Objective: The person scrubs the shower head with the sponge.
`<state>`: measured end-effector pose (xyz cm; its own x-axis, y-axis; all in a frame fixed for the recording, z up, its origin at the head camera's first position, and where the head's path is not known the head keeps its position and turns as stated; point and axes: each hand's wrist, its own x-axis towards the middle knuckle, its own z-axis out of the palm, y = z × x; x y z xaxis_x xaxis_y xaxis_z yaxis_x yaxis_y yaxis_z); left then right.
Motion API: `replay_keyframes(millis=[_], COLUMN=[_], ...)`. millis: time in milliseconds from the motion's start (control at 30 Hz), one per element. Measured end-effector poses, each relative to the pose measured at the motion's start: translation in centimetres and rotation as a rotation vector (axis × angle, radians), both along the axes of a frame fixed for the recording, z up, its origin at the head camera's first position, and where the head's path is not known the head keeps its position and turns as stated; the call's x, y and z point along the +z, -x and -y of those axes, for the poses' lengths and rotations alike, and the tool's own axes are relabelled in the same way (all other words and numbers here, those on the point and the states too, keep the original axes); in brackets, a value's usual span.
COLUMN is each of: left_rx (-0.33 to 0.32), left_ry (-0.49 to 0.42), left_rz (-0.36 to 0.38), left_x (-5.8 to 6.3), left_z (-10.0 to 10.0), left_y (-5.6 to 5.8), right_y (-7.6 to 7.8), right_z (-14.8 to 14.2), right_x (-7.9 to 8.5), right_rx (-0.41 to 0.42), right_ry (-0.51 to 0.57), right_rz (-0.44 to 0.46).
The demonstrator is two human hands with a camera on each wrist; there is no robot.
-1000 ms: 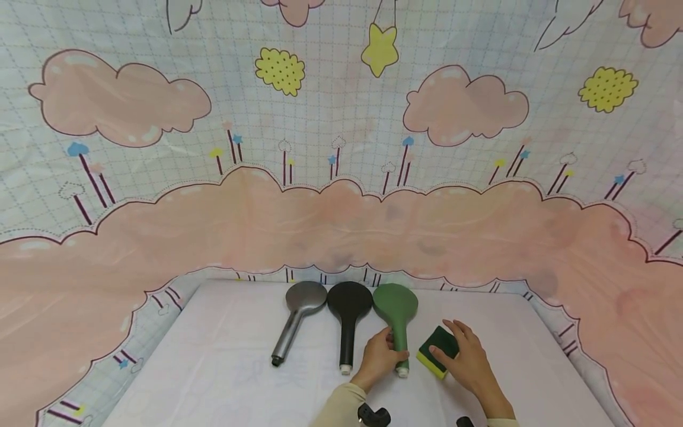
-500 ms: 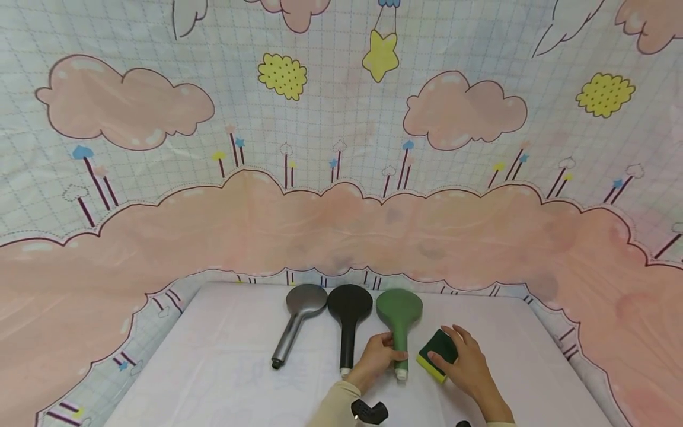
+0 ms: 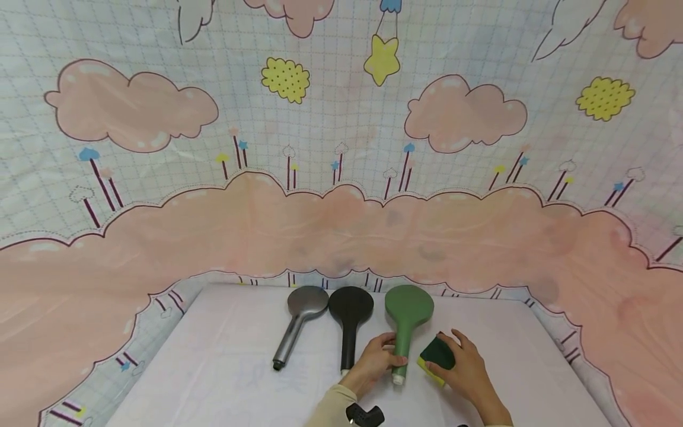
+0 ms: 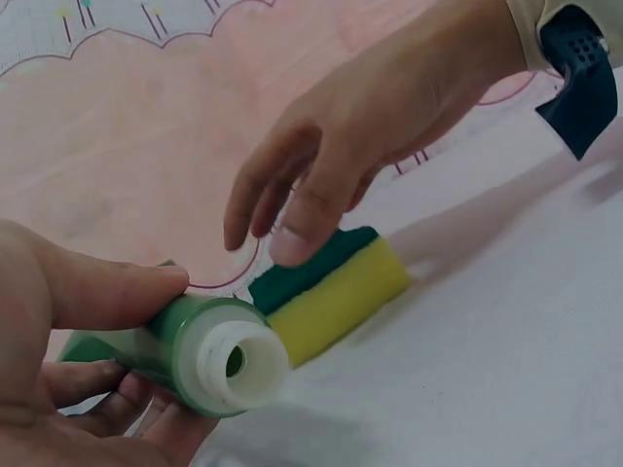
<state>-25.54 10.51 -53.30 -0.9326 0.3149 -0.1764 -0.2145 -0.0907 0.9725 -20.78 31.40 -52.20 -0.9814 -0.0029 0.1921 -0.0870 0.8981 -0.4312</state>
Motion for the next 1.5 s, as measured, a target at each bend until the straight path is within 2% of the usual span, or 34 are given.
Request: replay_keyframes(millis=[300,533,733,1100,1300,1500], left_rx=[-0.085,-0.134,-0.173,-0.189,-0.175,-0.18], left_ry=[-0.086,-0.133,-0.191,-0.261,-0.321,-0.349], left_rz=[-0.062,-0.067,-0.087,-0.088,-0.074,-0.079], left_x=[1.6,2.8,4.0,5.6,6.2,6.2], left_z=[1.5,2.7,3.8,5.9,6.8,8.1], left_y=[-0.8,-1.1,-1.4,-2.1,-2.2,-2.4], right_y=[0.2,1.1,1.6,1.9,2.1,1.9], right_z=[0.2,0.1,-0.2,-0.5,-0.7,-0.4], right_x=[0.1,-0.1,-0.1,-0.1,0.1,0.3], right_rx=[0.017,0.003,0.001,0.001,0.01,0.013], right_ry=[-0.012,-0.051,-0.061,-0.041,-0.042,-0.038], right_rz=[0.012,0.124,0.167,0.214,0.194,0.147])
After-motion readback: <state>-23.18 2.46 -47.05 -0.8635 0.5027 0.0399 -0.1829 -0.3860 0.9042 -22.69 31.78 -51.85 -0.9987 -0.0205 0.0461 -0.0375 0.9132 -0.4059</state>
